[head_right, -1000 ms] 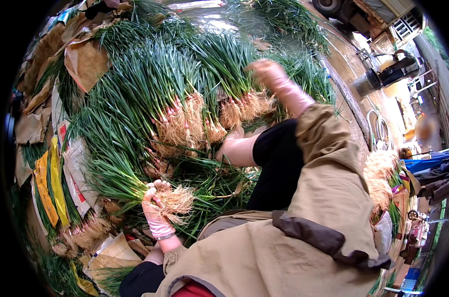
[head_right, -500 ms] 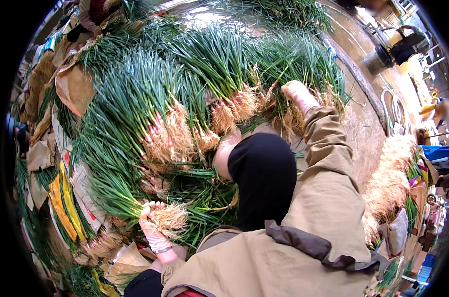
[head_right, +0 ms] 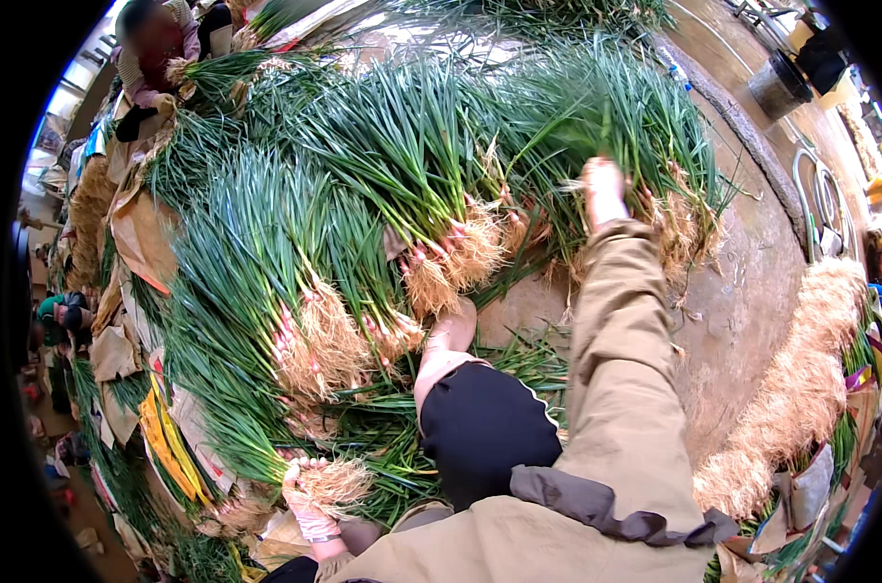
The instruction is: The person gathers and sorts green onion stalks by hand, organizing them into large bundles while sitting on the floor in a processing facility.
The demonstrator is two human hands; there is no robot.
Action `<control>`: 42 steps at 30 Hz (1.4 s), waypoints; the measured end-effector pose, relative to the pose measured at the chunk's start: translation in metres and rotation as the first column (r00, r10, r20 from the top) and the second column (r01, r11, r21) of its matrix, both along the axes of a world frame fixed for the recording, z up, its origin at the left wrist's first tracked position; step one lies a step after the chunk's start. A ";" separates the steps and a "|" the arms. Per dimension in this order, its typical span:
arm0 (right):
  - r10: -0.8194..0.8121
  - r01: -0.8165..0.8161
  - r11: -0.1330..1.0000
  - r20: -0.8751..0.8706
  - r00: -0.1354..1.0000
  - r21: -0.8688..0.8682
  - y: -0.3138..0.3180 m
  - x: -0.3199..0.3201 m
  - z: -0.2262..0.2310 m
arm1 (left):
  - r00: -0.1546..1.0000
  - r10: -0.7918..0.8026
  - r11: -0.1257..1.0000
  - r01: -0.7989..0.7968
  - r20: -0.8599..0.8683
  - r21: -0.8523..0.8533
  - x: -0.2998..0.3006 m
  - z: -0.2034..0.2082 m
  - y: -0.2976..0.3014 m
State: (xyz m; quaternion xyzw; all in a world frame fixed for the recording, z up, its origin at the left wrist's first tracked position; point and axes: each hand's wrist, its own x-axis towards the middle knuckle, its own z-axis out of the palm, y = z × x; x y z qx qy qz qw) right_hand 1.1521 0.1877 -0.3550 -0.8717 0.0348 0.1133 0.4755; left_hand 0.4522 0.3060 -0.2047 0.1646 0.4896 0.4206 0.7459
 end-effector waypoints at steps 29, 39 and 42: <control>0.710 -0.722 0.640 0.158 0.686 0.263 0.094 -0.214 0.086 | 0.999 0.030 0.999 -0.031 -0.030 -0.023 0.001 0.003 -0.025; 0.900 -0.357 0.287 0.123 0.418 -0.889 0.017 -0.040 0.027 | 0.998 0.041 0.997 -0.043 -0.043 -0.057 0.026 0.009 -0.022; 0.920 -0.363 0.234 0.085 0.383 -0.902 -0.044 -0.017 0.040 | 0.985 0.095 0.992 -0.106 -0.142 -0.073 0.029 0.014 -0.022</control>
